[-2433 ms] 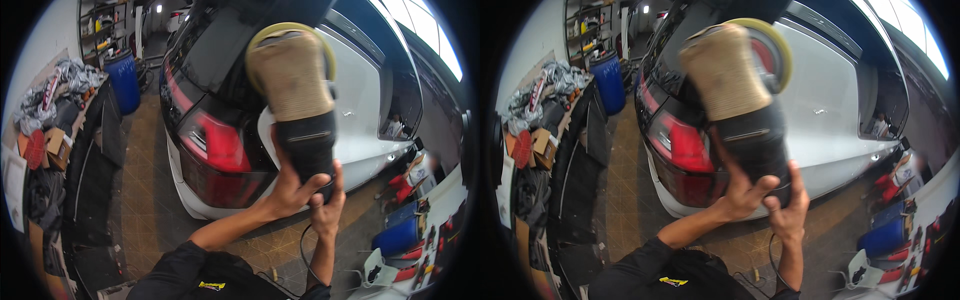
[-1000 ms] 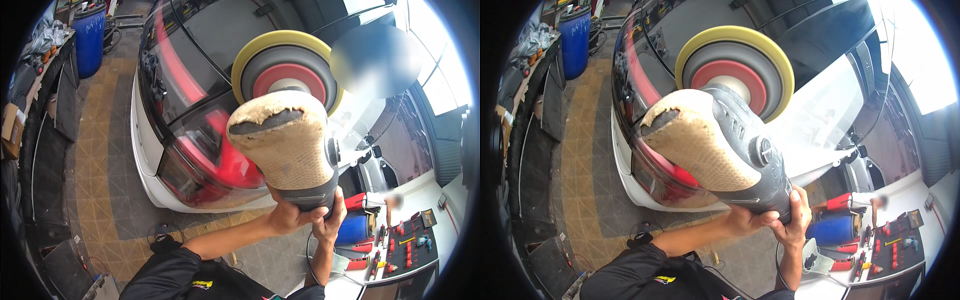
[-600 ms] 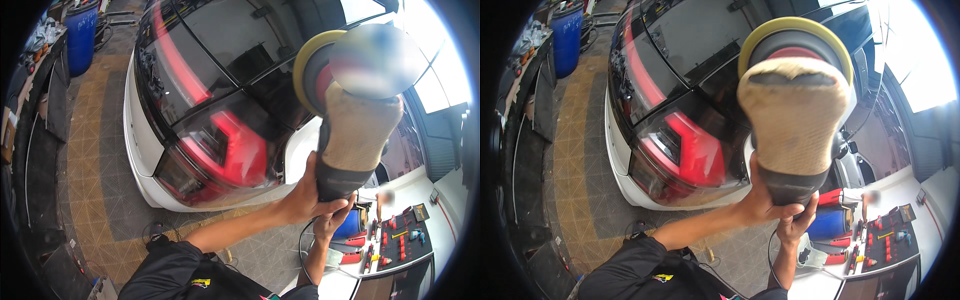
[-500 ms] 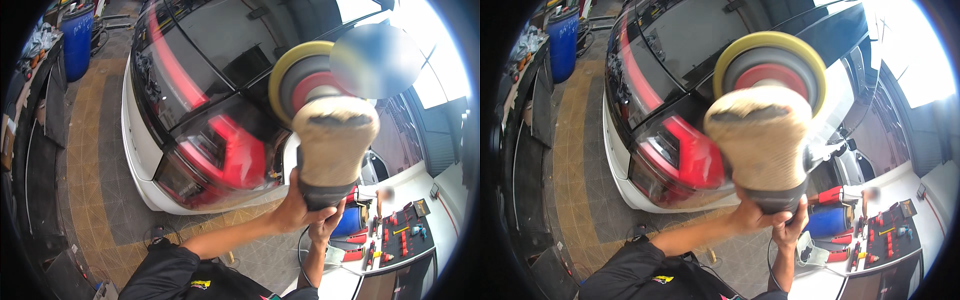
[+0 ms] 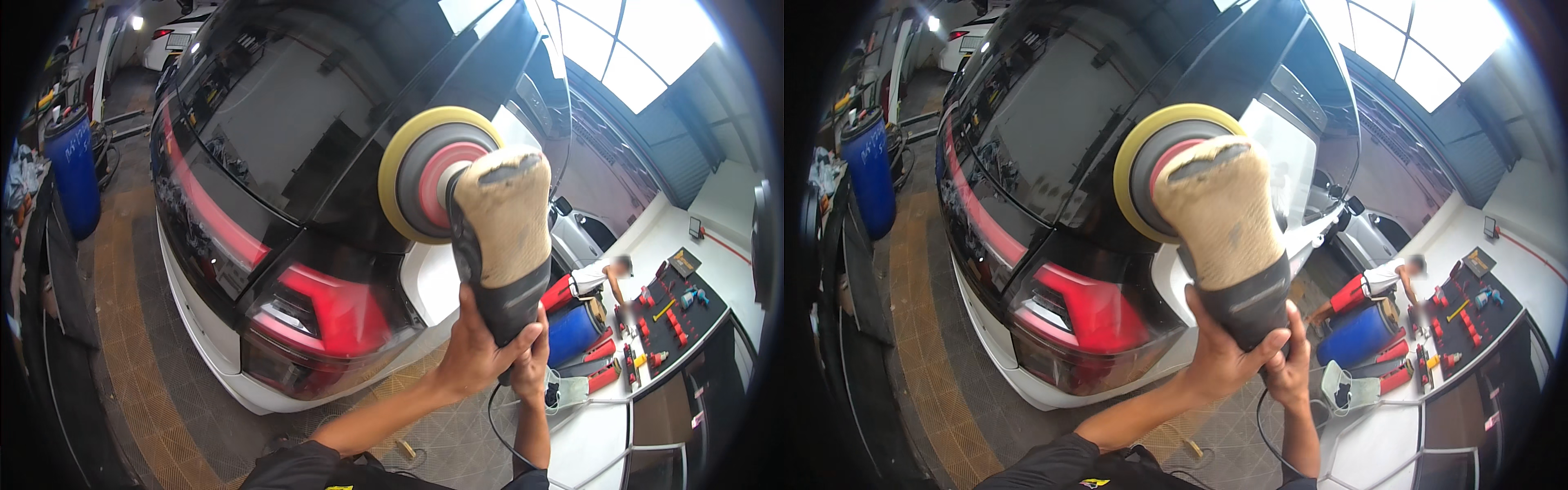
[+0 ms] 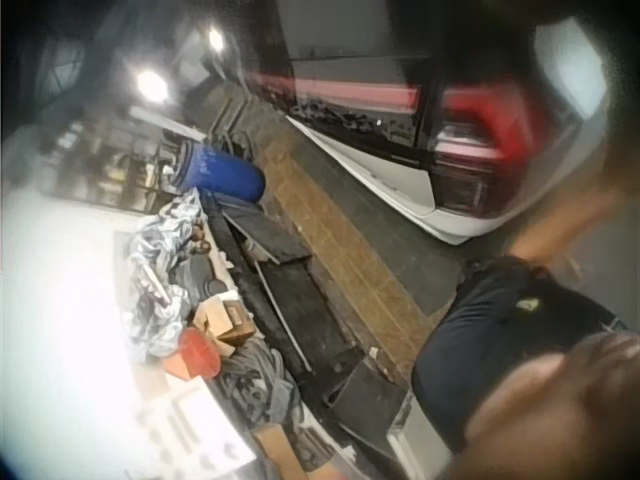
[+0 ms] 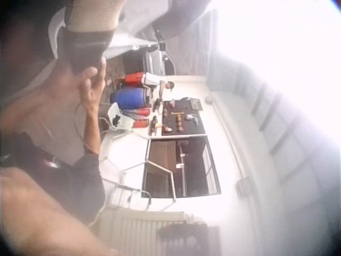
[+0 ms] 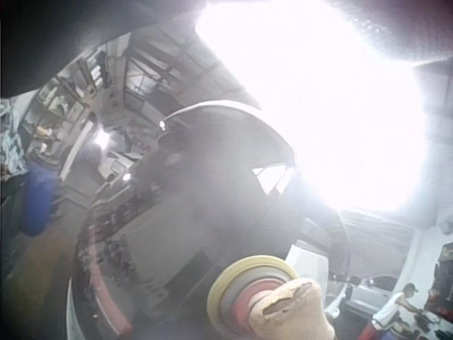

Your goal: The person uses a rotary polisher with a foam pad to buff the rear quarter panel of a white car. The operator moves the tool in circular motions across the vehicle's surface, focusing on the area near the taillight and the lower bodywork.

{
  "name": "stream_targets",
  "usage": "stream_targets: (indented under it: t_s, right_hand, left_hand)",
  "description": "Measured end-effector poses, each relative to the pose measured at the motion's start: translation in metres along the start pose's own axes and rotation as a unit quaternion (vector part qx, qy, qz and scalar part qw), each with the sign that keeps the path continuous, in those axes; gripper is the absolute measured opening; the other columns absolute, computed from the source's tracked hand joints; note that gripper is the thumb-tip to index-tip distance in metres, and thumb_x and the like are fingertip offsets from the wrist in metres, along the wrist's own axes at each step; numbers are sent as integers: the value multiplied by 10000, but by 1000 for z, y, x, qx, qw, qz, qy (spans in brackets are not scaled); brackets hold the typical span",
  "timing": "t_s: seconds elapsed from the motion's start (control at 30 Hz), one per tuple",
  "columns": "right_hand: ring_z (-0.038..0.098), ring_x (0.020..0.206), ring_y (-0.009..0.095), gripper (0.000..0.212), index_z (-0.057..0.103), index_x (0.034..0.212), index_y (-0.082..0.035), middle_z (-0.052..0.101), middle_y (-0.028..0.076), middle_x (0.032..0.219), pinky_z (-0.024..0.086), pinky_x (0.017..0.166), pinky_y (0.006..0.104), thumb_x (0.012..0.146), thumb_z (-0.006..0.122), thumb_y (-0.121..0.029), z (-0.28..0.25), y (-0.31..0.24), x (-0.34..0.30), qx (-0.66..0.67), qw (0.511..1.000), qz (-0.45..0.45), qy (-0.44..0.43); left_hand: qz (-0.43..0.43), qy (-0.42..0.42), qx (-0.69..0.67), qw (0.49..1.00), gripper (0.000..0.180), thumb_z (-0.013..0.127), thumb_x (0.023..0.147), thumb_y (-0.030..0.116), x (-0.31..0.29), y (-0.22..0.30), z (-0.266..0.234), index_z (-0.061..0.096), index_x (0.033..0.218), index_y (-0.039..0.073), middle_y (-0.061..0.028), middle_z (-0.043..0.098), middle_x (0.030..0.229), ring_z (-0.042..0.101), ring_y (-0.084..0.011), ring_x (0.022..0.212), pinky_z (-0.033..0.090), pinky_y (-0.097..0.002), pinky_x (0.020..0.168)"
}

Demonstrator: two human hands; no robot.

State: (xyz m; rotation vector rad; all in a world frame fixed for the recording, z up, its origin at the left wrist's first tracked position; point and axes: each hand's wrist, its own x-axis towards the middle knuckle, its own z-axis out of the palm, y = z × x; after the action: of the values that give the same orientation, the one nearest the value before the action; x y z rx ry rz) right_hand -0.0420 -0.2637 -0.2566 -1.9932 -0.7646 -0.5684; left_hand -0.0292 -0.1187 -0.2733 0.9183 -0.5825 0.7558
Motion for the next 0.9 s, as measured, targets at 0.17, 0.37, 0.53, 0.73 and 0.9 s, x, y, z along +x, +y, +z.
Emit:
stream_targets:
  t_s: [0.17,0.37,0.53,0.73,0.9]
  right_hand:
    - [459,1346,270,870,281,1529,12,452,173,1483,360,1120,396,945,601,-548,-25,-16,39,7,1000,10,5]
    - [411,1381,231,670,301,1518,34,406,169,1513,296,1151,343,1056,433,-433,-49,-33,103,-9,998,-61,7]
    - [592,1192,216,634,368,1472,23,558,176,1333,488,980,308,1067,368,-465,-63,-34,153,77,990,-2,115]
    - [623,507,193,541,580,1127,-9,639,101,728,536,454,318,1040,409,-515,-78,-78,199,184,973,131,42]
    - [626,478,194,610,626,1080,-15,650,96,667,532,427,321,993,458,-594,-99,-88,226,163,980,112,36]
  left_hand:
    - [59,-12,62,996,1059,688,911,183,39,5,22,-194,1440,-65,-307,501,1290,607,-357,1141,498,-429,946]
    - [52,-21,149,987,1134,668,871,153,102,29,49,-264,1507,32,-385,386,1240,566,-522,1022,493,-518,923]
    - [47,-56,229,971,1131,666,895,199,164,45,69,-272,1523,126,-443,399,1166,603,-560,842,540,-528,804]
    - [135,-57,344,928,1117,636,928,301,227,52,89,-301,1508,115,-526,392,1125,612,-582,832,548,-510,839]
    - [97,-73,359,926,1119,627,946,247,247,65,104,-348,1481,125,-445,405,1138,661,-496,796,612,-435,754]
